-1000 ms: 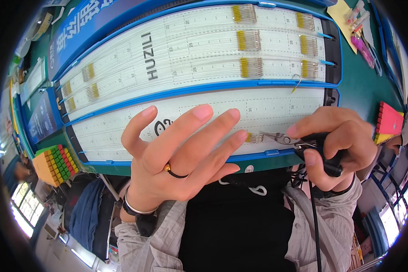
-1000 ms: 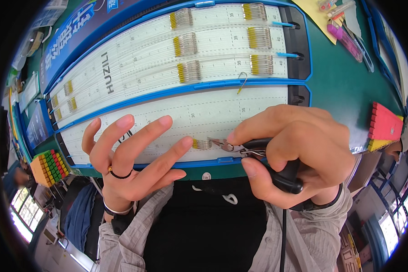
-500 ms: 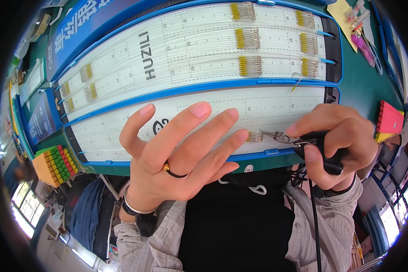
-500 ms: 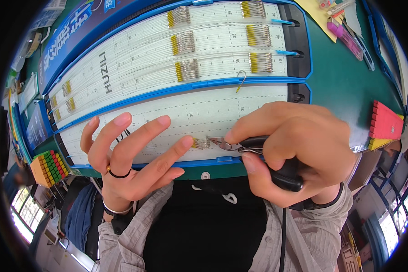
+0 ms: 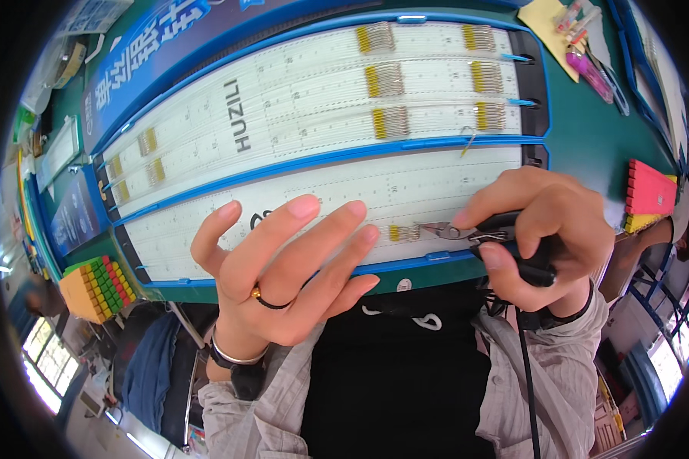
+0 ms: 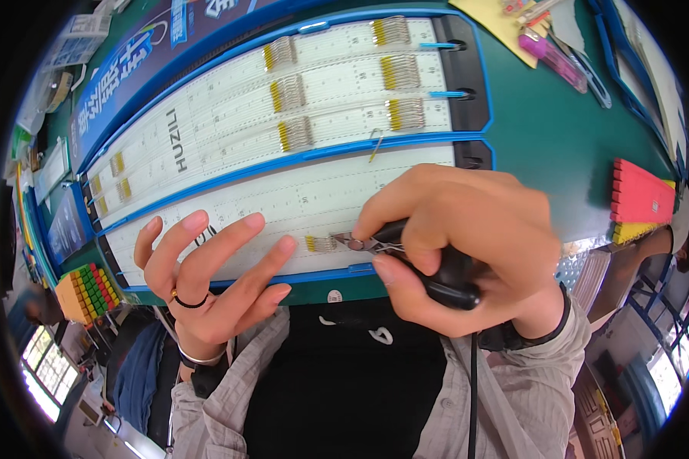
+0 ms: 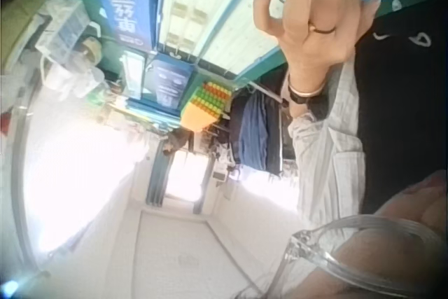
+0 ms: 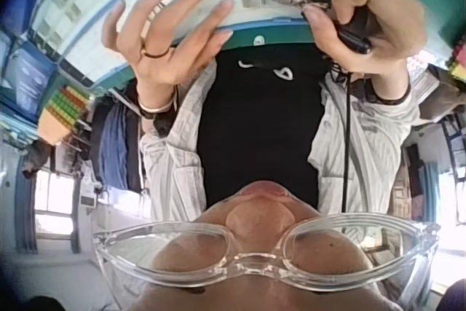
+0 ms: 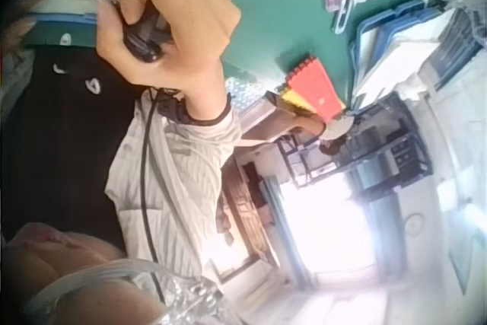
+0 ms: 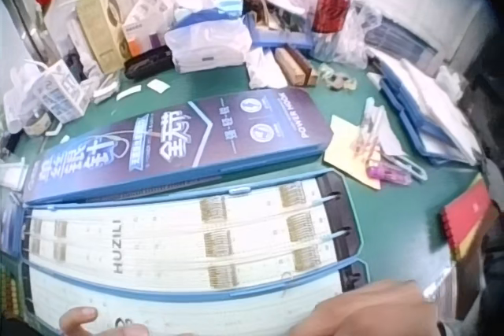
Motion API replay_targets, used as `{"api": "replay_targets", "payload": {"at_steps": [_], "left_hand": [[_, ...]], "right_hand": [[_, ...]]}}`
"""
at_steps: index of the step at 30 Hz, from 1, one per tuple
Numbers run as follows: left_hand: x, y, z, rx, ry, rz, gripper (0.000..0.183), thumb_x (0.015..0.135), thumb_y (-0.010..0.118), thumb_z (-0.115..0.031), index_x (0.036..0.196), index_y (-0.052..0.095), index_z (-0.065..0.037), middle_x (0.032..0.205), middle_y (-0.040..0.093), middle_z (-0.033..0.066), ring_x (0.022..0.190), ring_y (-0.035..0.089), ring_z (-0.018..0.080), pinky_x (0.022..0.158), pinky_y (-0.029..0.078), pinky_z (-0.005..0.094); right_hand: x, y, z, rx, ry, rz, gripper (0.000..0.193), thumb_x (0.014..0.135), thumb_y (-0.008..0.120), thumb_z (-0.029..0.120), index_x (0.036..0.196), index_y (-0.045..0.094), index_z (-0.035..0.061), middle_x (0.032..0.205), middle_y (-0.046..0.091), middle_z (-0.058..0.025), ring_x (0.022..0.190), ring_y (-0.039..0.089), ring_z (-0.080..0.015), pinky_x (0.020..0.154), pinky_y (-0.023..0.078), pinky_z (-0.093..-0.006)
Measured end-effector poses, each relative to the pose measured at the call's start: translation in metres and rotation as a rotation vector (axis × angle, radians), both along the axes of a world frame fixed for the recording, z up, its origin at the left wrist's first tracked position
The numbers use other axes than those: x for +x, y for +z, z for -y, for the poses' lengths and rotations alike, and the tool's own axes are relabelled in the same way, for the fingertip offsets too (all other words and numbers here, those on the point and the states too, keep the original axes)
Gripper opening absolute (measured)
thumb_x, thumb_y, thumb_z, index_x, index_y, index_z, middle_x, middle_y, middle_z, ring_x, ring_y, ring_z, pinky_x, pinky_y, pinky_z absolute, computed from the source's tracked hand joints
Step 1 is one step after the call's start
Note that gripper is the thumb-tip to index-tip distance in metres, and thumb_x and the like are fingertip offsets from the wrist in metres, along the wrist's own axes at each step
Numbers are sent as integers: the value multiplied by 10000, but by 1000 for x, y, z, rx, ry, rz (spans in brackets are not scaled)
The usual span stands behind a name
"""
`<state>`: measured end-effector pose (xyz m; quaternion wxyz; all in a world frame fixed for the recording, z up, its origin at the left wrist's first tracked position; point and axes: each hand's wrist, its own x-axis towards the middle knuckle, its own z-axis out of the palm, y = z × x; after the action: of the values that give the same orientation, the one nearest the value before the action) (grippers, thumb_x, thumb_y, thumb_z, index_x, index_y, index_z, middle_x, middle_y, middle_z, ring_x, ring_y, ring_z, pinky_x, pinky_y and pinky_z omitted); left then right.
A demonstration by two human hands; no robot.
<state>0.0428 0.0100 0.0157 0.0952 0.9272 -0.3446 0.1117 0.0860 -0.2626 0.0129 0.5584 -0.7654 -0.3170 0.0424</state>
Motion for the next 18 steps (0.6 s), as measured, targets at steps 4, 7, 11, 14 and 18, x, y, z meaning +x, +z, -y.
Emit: {"api": "replay_targets", "payload": {"at_steps": [4, 7, 11, 14, 18], "left_hand": [[6, 4, 1, -28, 38, -28, 217, 791, 744, -385, 967, 790, -266, 1199, 650, -16, 1239, 462, 266, 1076, 320, 441], [15, 9, 8, -145, 101, -130, 255, 707, 805, -250, 956, 781, -206, 1195, 650, 37, 1243, 471, 311, 1046, 355, 435], [33, 15, 33, -267, 171, -165, 247, 676, 829, -164, 908, 751, -138, 1147, 645, 58, 1185, 491, 305, 997, 380, 426], [42, 17, 54, -299, 229, -202, 234, 662, 842, -135, 855, 712, -107, 1071, 629, 42, 1097, 509, 296, 948, 384, 423], [50, 6, 73, -266, 160, -103, 224, 656, 845, -121, 810, 683, -99, 1007, 604, 15, 1034, 510, 282, 889, 382, 421]], "right_hand": [[-3, 0, 4, 94, -109, -54, 268, 759, 682, 21, 784, 422, 80, 889, 694, -241, 699, 584, -175, 632, 481, -262], [-4, -1, 14, 16, -331, 24, 248, 841, 628, 62, 836, 380, 74, 956, 646, -234, 779, 561, -143, 717, 462, -236], [-6, 1, 19, 112, -514, -11, 245, 773, 638, -38, 830, 417, 50, 925, 676, -249, 788, 587, -155, 738, 466, -241], [-10, 2, 23, 132, -539, -34, 239, 791, 633, -34, 840, 415, 49, 946, 672, -252, 787, 587, -150, 741, 471, -245], [-16, -2, 26, 183, -563, -107, 238, 808, 631, -28, 850, 411, 52, 966, 668, -253, 801, 592, -148, 756, 473, -248]]}}
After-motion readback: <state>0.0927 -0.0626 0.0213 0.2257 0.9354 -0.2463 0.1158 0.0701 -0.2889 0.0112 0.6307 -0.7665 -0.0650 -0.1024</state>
